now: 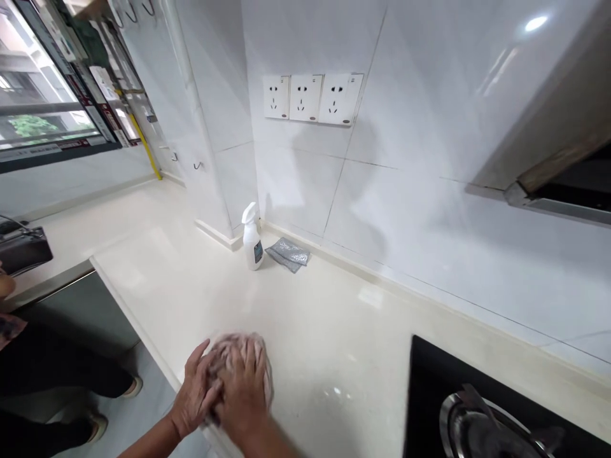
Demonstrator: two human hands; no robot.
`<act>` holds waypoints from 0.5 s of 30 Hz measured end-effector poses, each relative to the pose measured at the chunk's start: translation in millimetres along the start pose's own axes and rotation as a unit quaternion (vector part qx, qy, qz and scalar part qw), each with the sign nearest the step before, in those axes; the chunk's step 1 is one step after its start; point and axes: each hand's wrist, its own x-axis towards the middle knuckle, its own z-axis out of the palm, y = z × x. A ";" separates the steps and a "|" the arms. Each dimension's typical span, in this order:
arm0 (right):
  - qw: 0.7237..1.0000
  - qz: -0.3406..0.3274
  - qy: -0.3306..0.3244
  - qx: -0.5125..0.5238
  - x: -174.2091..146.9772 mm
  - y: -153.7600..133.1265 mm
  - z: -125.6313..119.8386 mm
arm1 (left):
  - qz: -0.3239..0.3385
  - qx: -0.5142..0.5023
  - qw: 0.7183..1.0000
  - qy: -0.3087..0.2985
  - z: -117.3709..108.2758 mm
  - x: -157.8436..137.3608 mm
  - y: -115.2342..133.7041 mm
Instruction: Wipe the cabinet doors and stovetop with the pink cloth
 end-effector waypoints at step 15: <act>0.987 0.149 0.005 0.065 53.8 -113.3 53.7 | -0.029 0.020 0.999 -0.037 0.0 10.4 5.6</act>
